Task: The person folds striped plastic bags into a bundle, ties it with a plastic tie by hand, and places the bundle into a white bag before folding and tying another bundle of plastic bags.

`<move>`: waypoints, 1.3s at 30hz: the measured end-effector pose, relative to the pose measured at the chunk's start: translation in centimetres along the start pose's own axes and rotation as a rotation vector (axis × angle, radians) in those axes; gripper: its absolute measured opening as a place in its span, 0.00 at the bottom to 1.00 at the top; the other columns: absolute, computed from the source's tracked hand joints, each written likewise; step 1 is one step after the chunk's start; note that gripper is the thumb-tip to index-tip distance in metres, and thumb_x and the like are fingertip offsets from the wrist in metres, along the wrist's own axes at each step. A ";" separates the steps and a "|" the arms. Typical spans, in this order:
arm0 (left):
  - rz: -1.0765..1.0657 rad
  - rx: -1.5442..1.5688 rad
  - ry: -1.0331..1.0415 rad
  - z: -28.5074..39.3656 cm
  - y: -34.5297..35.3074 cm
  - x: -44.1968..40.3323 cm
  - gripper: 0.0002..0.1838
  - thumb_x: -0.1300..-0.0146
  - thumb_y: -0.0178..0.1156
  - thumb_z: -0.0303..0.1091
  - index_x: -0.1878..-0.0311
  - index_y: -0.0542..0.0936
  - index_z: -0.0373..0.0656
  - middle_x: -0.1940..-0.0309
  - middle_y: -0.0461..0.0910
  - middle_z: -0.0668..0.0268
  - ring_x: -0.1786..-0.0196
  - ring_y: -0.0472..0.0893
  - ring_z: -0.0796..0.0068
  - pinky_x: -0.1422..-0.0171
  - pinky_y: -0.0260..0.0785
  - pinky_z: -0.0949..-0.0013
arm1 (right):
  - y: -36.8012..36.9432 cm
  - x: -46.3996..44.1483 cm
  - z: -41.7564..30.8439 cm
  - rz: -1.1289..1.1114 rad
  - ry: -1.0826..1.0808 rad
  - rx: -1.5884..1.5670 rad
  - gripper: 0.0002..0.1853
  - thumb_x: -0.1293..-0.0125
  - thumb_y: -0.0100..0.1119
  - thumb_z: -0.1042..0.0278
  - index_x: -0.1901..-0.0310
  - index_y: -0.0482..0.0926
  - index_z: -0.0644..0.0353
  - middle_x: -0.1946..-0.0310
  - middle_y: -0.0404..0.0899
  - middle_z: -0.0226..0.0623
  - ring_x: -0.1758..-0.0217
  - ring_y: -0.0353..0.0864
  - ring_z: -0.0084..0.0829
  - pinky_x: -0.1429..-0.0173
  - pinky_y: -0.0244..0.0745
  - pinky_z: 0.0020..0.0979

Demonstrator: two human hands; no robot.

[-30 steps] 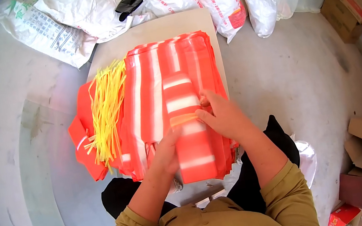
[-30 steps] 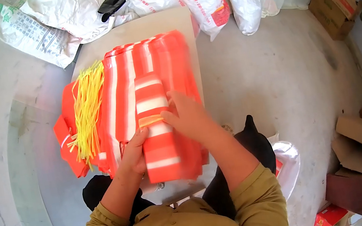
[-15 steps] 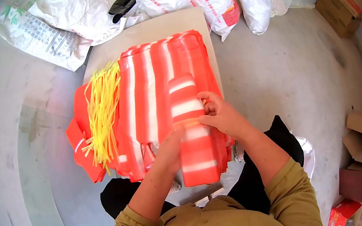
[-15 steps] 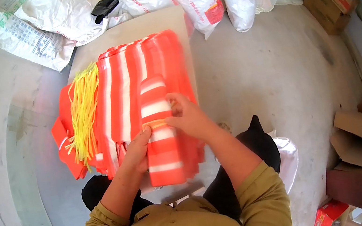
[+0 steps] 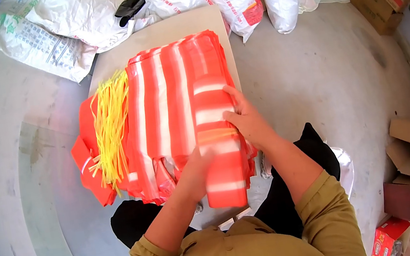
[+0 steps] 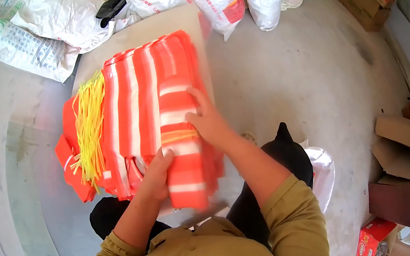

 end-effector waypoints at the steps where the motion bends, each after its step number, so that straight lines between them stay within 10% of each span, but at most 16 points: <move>1: 0.004 -0.114 0.037 -0.4 0.1 0.4 0.31 0.22 0.61 0.37 0.23 0.63 0.37 0.34 0.77 0.58 0.36 0.81 0.65 0.31 0.77 0.53 | -0.2 -0.2 0.5 0.042 -0.022 -0.017 0.41 0.27 0.61 0.68 0.17 0.54 0.54 0.59 0.79 0.36 0.60 0.76 0.26 0.50 0.75 0.32; 14: -0.158 -0.159 0.009 -4.3 -0.6 4.2 0.28 0.24 0.61 0.27 0.24 0.66 0.38 0.35 0.78 0.61 0.36 0.80 0.71 0.30 0.75 0.58 | -1.0 0.5 -0.3 0.129 0.036 -0.140 0.47 0.35 0.72 0.73 0.18 0.55 0.61 0.33 0.76 0.50 0.37 0.81 0.36 0.36 0.81 0.38; 23: -0.060 -0.143 0.002 -8.7 -3.7 4.8 0.18 0.18 0.55 0.35 0.31 0.73 0.38 0.38 0.81 0.63 0.39 0.81 0.71 0.34 0.77 0.58 | -1.0 1.7 -0.7 0.241 -0.032 0.358 0.45 0.29 0.67 0.66 0.17 0.52 0.56 0.43 0.82 0.44 0.45 0.83 0.33 0.41 0.80 0.37; 34: -0.222 -0.241 0.017 -10.6 0.0 5.9 0.26 0.22 0.60 0.31 0.25 0.67 0.40 0.38 0.80 0.65 0.37 0.81 0.70 0.34 0.78 0.59 | -0.6 16.2 2.1 0.069 0.146 -0.158 0.43 0.19 0.58 0.65 0.13 0.41 0.46 0.36 0.77 0.42 0.38 0.79 0.35 0.27 0.72 0.39; 39: -0.321 -0.398 -0.026 -10.7 4.0 9.0 0.32 0.25 0.62 0.31 0.22 0.63 0.42 0.39 0.81 0.64 0.40 0.82 0.72 0.35 0.77 0.63 | -1.7 18.4 3.8 0.142 0.145 -0.361 0.28 0.23 0.58 0.75 0.24 0.70 0.59 0.33 0.78 0.38 0.37 0.81 0.27 0.33 0.77 0.31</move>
Point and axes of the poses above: each hand's wrist, its own x-axis away from the middle knuckle, its own y-axis out of the palm, z = x × y, the point moved 4 cm from there along -x, towards the middle knuckle
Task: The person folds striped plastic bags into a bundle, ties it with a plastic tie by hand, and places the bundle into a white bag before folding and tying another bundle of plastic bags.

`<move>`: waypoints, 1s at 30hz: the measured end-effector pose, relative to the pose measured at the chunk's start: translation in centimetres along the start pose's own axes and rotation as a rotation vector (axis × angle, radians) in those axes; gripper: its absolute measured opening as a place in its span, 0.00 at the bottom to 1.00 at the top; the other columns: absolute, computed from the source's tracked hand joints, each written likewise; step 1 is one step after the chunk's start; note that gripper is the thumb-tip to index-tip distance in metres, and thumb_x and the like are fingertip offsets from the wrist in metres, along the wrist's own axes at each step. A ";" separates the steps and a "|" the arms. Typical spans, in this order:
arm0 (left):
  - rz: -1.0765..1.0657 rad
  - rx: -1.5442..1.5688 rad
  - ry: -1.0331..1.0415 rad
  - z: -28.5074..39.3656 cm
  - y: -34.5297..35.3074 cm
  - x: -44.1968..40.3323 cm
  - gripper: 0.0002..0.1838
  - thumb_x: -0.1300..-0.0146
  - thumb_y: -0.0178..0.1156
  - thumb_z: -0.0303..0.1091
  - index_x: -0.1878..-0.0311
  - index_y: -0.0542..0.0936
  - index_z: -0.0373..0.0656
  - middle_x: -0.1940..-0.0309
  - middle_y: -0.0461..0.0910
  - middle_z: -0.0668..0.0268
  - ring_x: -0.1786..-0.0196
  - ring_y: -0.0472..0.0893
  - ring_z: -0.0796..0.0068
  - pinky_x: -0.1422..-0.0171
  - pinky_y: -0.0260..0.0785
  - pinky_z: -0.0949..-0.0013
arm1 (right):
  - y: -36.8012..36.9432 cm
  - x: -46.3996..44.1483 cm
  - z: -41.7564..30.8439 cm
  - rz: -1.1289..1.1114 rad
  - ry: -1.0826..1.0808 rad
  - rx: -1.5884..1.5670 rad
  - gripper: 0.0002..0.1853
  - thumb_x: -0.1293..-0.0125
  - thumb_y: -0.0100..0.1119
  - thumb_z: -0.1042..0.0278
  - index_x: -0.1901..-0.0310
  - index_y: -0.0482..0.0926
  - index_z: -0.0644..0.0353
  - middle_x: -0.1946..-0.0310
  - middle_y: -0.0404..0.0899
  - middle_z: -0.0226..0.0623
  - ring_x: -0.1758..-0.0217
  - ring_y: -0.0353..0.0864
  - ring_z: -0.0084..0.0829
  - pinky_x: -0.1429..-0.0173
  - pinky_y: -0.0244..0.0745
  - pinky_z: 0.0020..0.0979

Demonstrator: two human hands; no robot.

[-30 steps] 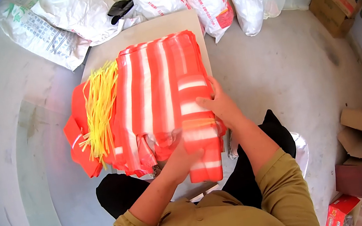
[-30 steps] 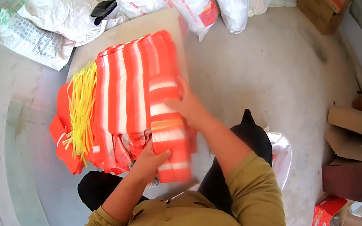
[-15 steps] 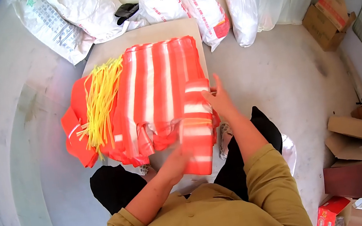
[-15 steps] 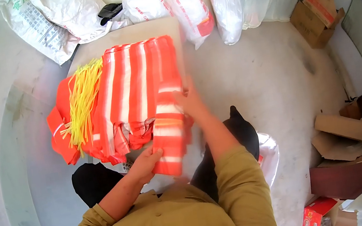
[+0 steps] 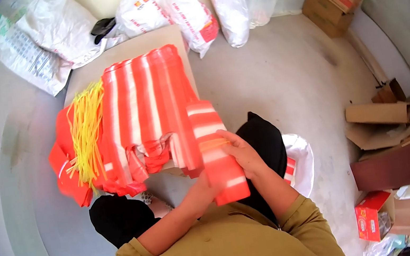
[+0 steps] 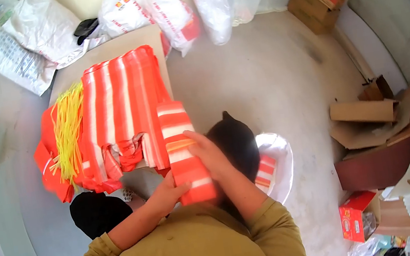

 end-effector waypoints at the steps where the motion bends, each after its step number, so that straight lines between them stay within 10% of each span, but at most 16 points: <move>1: -0.032 -0.083 -0.013 1.9 0.9 0.8 0.32 0.25 0.62 0.31 0.22 0.63 0.42 0.40 0.81 0.63 0.40 0.82 0.72 0.36 0.77 0.64 | -0.5 0.5 -0.4 0.020 -0.063 0.026 0.27 0.23 0.58 0.75 0.24 0.71 0.59 0.34 0.79 0.37 0.37 0.81 0.26 0.33 0.76 0.30; 12: -0.430 -0.080 -0.243 0.0 3.2 -0.8 0.27 0.22 0.61 0.37 0.25 0.65 0.43 0.39 0.82 0.50 0.39 0.84 0.62 0.34 0.77 0.61 | -20.4 15.6 -8.2 0.415 -0.496 -0.064 0.29 0.28 0.59 0.82 0.26 0.71 0.58 0.34 0.78 0.37 0.33 0.78 0.30 0.29 0.77 0.33; 21: -0.288 -0.128 -0.319 -1.5 2.8 -5.0 0.14 0.18 0.56 0.38 0.43 0.80 0.37 0.60 0.89 0.54 0.61 0.90 0.67 0.54 0.82 0.69 | -32.2 19.4 11.8 0.702 0.106 0.428 0.34 0.35 0.65 0.83 0.27 0.72 0.58 0.35 0.78 0.41 0.33 0.79 0.37 0.29 0.78 0.37; 30: -0.269 -0.116 -0.311 -2.9 2.2 -5.3 0.14 0.18 0.54 0.33 0.49 0.82 0.32 0.66 0.89 0.51 0.68 0.90 0.63 0.62 0.83 0.68 | -37.5 15.8 19.7 0.740 0.087 0.442 0.34 0.36 0.64 0.82 0.27 0.72 0.58 0.36 0.79 0.42 0.35 0.80 0.37 0.31 0.79 0.35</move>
Point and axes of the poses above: each hand's wrist, its own x-axis away from the middle knuckle, its own y-axis out of the palm, z = x × y, the point moved 4 cm from there along -x, towards the middle knuckle
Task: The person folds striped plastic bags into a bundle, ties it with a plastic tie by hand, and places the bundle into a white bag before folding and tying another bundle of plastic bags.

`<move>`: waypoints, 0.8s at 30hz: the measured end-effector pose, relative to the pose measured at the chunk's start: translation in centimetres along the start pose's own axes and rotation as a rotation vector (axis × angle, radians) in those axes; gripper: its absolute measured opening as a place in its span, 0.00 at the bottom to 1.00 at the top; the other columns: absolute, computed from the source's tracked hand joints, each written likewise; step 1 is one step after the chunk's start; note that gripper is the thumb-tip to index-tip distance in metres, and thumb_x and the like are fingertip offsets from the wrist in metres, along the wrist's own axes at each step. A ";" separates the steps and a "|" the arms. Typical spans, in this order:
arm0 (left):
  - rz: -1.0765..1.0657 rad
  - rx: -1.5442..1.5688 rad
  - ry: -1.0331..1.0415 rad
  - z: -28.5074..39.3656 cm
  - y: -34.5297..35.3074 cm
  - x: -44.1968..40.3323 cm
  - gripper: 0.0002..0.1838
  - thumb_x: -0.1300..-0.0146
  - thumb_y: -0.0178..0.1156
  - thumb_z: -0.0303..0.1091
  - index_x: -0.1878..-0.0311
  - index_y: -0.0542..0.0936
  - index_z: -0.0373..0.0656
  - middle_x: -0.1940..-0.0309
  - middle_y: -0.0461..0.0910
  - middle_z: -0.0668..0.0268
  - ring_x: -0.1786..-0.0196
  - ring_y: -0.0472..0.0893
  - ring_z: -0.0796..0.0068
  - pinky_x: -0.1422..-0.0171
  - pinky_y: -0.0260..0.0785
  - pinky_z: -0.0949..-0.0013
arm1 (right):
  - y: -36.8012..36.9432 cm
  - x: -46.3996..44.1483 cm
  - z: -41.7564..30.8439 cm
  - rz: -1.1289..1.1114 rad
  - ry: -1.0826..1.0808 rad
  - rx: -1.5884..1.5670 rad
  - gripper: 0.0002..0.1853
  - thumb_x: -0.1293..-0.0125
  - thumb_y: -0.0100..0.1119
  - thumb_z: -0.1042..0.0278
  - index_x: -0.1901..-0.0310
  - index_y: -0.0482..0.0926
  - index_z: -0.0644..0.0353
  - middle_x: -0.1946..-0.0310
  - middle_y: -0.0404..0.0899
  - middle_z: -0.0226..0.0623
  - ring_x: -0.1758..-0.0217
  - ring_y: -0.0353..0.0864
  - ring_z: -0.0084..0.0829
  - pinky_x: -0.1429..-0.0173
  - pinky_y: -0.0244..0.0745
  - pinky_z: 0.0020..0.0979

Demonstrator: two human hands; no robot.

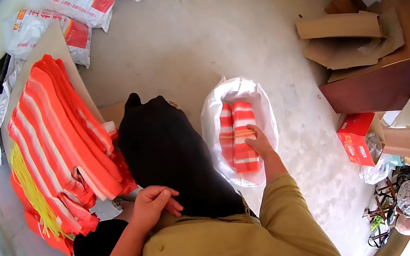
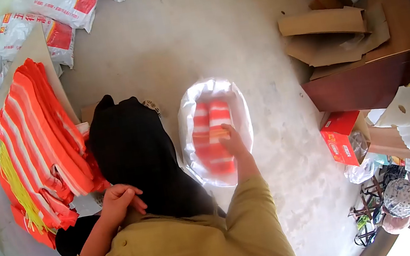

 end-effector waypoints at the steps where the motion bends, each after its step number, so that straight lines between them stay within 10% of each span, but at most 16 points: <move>1: 0.001 0.004 0.004 -0.1 0.0 0.0 0.14 0.18 0.54 0.34 0.50 0.82 0.31 0.68 0.89 0.50 0.69 0.90 0.62 0.63 0.84 0.66 | 0.0 -0.6 0.3 0.009 -0.022 -0.038 0.34 0.36 0.64 0.82 0.27 0.72 0.58 0.35 0.78 0.41 0.35 0.80 0.37 0.31 0.79 0.35; 14: -0.054 0.020 0.014 0.3 0.1 -0.1 0.16 0.19 0.57 0.37 0.52 0.84 0.30 0.69 0.89 0.48 0.69 0.90 0.57 0.63 0.85 0.61 | 0.3 -1.7 7.3 0.093 0.069 0.339 0.38 0.37 0.55 0.89 0.26 0.72 0.46 0.30 0.73 0.48 0.27 0.74 0.50 0.24 0.73 0.40; 24: -0.093 0.069 0.031 0.3 0.1 0.1 0.15 0.18 0.57 0.35 0.50 0.84 0.29 0.66 0.90 0.48 0.67 0.91 0.59 0.59 0.86 0.64 | 2.9 3.5 7.4 0.167 0.286 0.588 0.52 0.36 0.61 0.81 0.15 0.46 0.44 0.27 0.68 0.55 0.25 0.71 0.55 0.24 0.71 0.46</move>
Point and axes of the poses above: each hand's wrist, its own x-axis away from the middle knuckle, its own y-axis out of the palm, z = x × y, the point moved 4 cm from there along -x, towards the middle knuckle
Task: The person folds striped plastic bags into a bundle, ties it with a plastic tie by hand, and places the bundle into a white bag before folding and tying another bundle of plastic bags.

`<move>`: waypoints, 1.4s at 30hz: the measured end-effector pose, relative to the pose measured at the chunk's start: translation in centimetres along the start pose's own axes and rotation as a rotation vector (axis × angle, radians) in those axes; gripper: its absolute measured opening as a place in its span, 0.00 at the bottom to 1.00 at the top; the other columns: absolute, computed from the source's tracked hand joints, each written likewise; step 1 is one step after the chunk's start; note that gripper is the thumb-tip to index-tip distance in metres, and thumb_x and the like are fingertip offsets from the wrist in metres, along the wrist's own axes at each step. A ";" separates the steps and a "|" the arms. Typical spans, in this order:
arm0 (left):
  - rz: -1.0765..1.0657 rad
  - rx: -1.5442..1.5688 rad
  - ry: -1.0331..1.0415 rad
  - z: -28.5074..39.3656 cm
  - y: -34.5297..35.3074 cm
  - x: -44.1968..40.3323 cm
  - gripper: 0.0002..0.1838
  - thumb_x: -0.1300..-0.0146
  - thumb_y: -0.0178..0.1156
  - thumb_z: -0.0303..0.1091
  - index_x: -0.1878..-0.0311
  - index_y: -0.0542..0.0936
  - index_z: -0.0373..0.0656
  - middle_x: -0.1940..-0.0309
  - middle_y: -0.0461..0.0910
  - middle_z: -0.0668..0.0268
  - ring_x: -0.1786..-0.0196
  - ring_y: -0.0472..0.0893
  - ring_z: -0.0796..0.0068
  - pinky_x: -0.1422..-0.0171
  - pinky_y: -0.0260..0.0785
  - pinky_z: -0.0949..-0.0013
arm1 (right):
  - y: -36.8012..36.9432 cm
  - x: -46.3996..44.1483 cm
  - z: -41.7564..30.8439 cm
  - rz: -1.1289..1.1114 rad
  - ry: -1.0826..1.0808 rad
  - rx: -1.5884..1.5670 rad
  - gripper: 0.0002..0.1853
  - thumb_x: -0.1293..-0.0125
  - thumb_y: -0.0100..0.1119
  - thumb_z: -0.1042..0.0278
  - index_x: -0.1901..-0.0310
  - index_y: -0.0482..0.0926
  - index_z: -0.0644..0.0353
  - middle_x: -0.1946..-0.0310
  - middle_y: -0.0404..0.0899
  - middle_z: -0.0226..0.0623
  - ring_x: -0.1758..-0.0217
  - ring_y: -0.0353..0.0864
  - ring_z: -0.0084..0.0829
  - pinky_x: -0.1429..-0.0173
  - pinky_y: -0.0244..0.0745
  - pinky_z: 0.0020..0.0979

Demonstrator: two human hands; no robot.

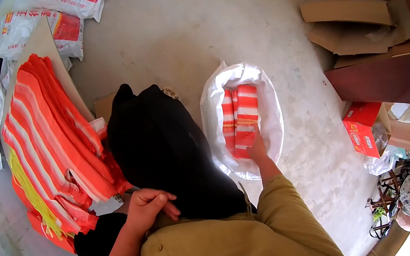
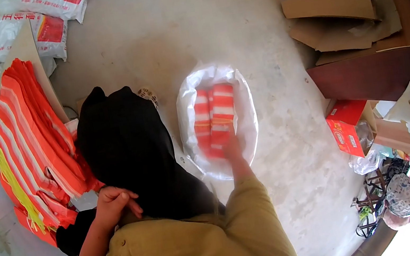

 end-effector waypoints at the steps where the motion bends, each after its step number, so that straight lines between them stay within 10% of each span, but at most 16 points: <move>1: -0.001 0.002 0.000 0.0 0.0 0.0 0.15 0.18 0.57 0.35 0.49 0.84 0.29 0.66 0.90 0.48 0.67 0.91 0.60 0.59 0.86 0.64 | 1.5 0.1 1.5 0.046 -0.033 -0.072 0.52 0.36 0.61 0.80 0.14 0.44 0.46 0.26 0.67 0.55 0.25 0.72 0.55 0.24 0.71 0.46; 17: -0.026 0.019 -0.004 -0.3 -0.6 0.4 0.16 0.18 0.56 0.35 0.49 0.85 0.29 0.65 0.90 0.50 0.65 0.91 0.61 0.58 0.86 0.65 | 3.4 -2.3 4.9 -0.030 0.222 -0.036 0.36 0.18 0.45 0.68 0.15 0.44 0.48 0.24 0.69 0.49 0.24 0.73 0.47 0.24 0.72 0.42; 23: -0.050 0.023 -0.029 -0.2 -0.7 0.3 0.16 0.18 0.57 0.36 0.48 0.85 0.29 0.64 0.90 0.50 0.64 0.91 0.62 0.57 0.86 0.65 | 0.3 1.4 -1.6 -0.158 0.288 -1.126 0.33 0.12 0.27 0.44 0.20 0.62 0.58 0.30 0.75 0.45 0.31 0.79 0.41 0.31 0.79 0.38; 26: -0.053 0.008 -0.041 0.1 -0.6 0.3 0.16 0.18 0.57 0.36 0.48 0.85 0.29 0.64 0.90 0.50 0.64 0.91 0.62 0.57 0.86 0.65 | -0.5 1.8 -1.6 -0.059 0.373 -0.759 0.33 0.19 0.45 0.71 0.16 0.53 0.50 0.25 0.70 0.46 0.26 0.74 0.43 0.24 0.72 0.41; 32: -0.058 0.027 -0.042 0.0 -0.7 0.3 0.16 0.18 0.57 0.35 0.48 0.86 0.29 0.64 0.90 0.50 0.63 0.91 0.62 0.56 0.86 0.64 | 1.3 2.3 -0.4 0.391 -0.179 0.163 0.31 0.28 0.55 0.71 0.24 0.69 0.54 0.37 0.80 0.49 0.32 0.79 0.47 0.26 0.73 0.40; 38: -0.080 0.029 -0.053 0.0 -0.8 0.2 0.16 0.18 0.57 0.34 0.48 0.86 0.29 0.63 0.90 0.50 0.63 0.91 0.62 0.55 0.86 0.63 | 0.4 3.1 -3.0 -0.280 -0.131 0.482 0.15 0.34 0.61 0.68 0.46 0.84 0.56 0.42 0.85 0.43 0.36 0.82 0.46 0.33 0.78 0.43; 42: -0.050 0.004 -0.060 0.3 -0.8 0.2 0.16 0.19 0.57 0.34 0.50 0.86 0.28 0.65 0.90 0.48 0.65 0.91 0.59 0.57 0.86 0.61 | 2.2 2.2 -0.5 -0.307 -0.269 0.492 0.21 0.36 0.66 0.62 0.41 0.84 0.53 0.41 0.84 0.43 0.36 0.83 0.45 0.34 0.79 0.44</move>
Point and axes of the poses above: each hand's wrist, its own x-axis away from the middle knuckle, its own y-axis out of the palm, z = x × y, the point moved 4 cm from there along -x, towards the middle knuckle
